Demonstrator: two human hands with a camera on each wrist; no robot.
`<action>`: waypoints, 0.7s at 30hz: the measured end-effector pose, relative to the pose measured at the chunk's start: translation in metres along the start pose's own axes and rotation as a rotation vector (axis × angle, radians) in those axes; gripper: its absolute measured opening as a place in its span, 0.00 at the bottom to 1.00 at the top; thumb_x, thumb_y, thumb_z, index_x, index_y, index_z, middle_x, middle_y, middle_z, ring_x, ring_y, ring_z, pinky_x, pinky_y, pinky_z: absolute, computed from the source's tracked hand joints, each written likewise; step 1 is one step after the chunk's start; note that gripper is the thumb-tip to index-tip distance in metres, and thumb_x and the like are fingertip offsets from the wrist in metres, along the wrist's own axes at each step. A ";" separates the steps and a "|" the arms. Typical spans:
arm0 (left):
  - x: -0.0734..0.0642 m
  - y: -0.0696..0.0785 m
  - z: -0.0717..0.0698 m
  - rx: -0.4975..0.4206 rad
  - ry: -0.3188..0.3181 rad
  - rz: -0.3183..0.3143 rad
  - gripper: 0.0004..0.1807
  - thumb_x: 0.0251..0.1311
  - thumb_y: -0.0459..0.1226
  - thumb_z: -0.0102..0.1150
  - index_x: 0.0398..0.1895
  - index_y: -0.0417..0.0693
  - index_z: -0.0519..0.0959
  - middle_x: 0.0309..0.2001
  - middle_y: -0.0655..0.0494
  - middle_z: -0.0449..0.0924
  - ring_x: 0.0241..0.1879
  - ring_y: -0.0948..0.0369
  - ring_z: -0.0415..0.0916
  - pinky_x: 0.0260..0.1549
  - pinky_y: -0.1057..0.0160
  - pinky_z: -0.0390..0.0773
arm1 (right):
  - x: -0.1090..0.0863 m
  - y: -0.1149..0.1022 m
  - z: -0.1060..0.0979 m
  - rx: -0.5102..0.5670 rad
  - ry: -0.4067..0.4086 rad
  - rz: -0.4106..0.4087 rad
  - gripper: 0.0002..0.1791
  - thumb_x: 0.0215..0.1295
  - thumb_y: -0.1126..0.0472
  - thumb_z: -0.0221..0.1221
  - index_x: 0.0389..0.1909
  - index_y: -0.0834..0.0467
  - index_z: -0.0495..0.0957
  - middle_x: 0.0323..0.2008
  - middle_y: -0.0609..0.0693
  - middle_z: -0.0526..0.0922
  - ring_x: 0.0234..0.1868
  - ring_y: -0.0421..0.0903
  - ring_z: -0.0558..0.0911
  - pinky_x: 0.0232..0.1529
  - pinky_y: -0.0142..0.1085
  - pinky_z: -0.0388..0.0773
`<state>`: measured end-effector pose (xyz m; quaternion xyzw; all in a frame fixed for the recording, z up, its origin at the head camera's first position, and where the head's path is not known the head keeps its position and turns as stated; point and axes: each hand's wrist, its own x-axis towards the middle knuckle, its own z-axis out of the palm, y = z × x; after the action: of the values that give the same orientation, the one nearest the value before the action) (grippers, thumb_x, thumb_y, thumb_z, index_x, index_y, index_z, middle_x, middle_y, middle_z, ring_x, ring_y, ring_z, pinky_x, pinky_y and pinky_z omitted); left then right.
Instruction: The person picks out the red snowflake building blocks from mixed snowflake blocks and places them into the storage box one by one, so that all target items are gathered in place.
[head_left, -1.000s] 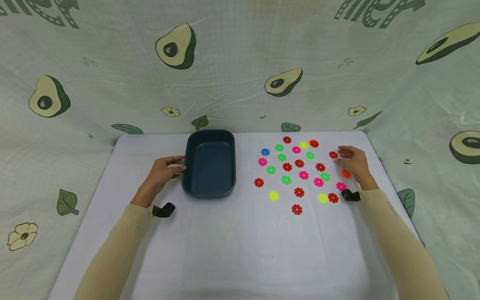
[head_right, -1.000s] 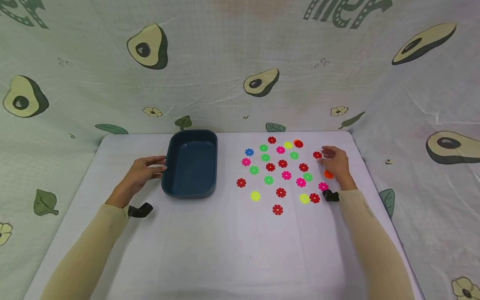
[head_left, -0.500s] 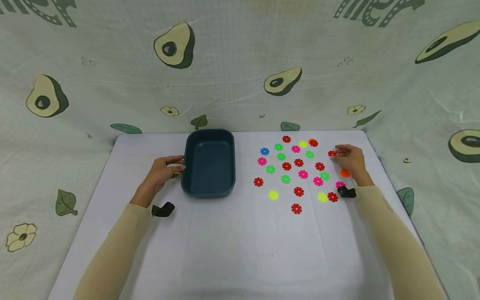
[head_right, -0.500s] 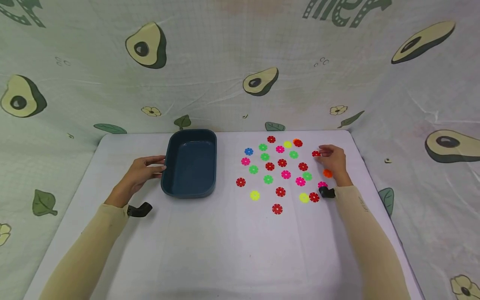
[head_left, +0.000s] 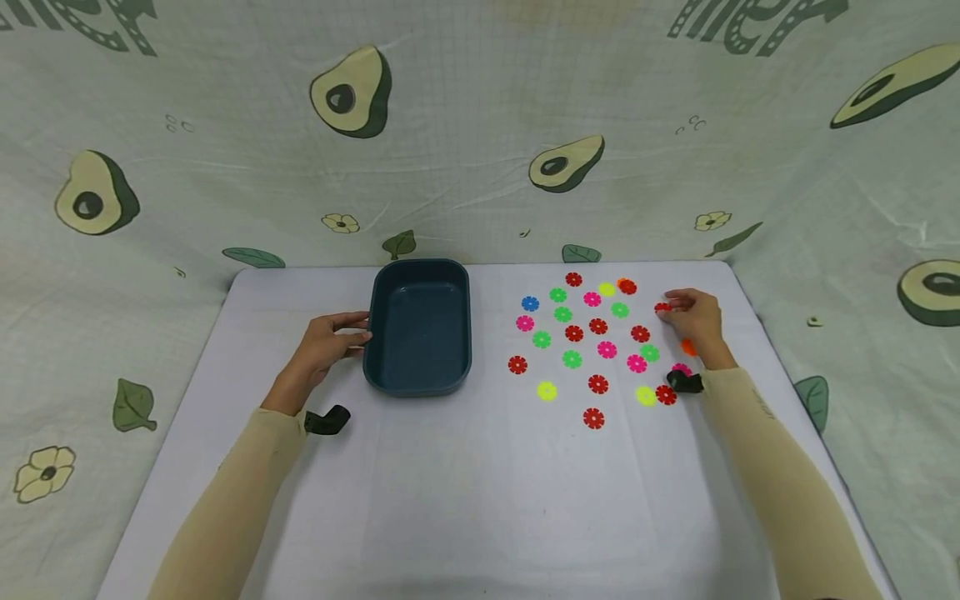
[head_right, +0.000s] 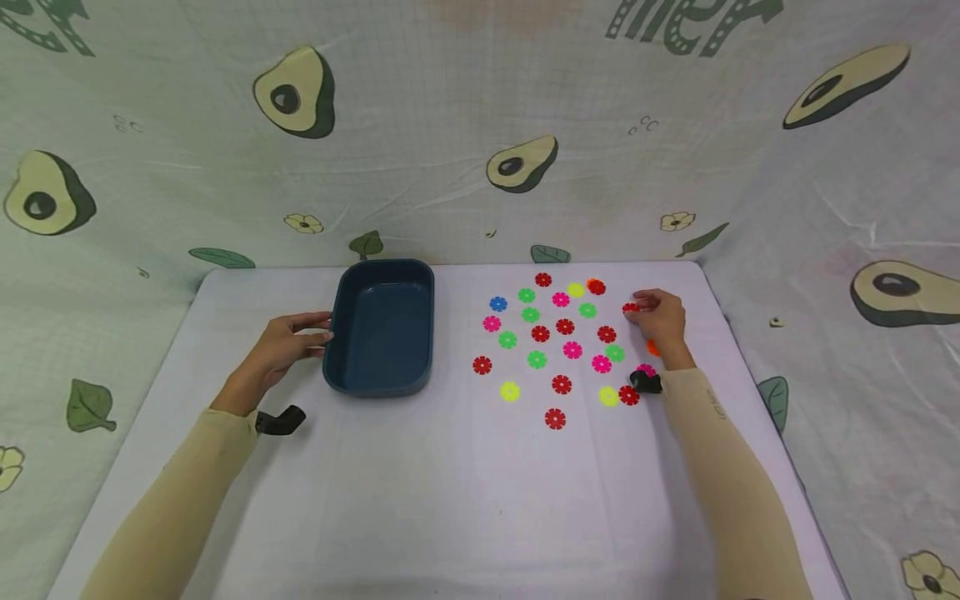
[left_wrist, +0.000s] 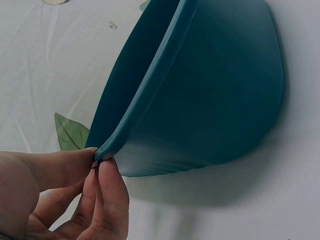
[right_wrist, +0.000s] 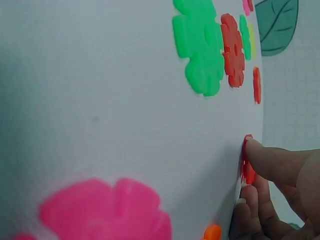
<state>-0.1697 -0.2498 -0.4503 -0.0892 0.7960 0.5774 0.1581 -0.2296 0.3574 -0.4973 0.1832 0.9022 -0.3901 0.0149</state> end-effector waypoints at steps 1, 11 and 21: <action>0.000 0.000 0.000 0.005 0.001 0.000 0.30 0.76 0.30 0.59 0.78 0.36 0.67 0.69 0.34 0.70 0.39 0.72 0.81 0.47 0.69 0.85 | 0.000 0.000 0.001 0.001 0.005 -0.005 0.25 0.75 0.65 0.65 0.69 0.67 0.75 0.60 0.67 0.78 0.55 0.59 0.76 0.39 0.23 0.70; 0.000 0.000 0.000 0.005 0.001 0.004 0.29 0.76 0.29 0.59 0.78 0.35 0.67 0.68 0.34 0.70 0.39 0.72 0.81 0.47 0.68 0.86 | -0.005 0.001 0.004 -0.011 0.063 -0.084 0.22 0.72 0.69 0.66 0.64 0.67 0.79 0.55 0.67 0.79 0.52 0.59 0.77 0.39 0.23 0.69; 0.001 0.000 0.000 0.004 -0.001 0.003 0.30 0.76 0.30 0.59 0.78 0.36 0.66 0.69 0.34 0.69 0.39 0.72 0.81 0.48 0.68 0.86 | -0.007 0.000 -0.003 -0.011 -0.011 -0.038 0.20 0.76 0.67 0.62 0.65 0.68 0.79 0.58 0.68 0.78 0.50 0.59 0.76 0.33 0.22 0.71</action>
<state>-0.1702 -0.2495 -0.4511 -0.0873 0.7972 0.5761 0.1579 -0.2228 0.3567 -0.4939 0.1636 0.9077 -0.3862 0.0134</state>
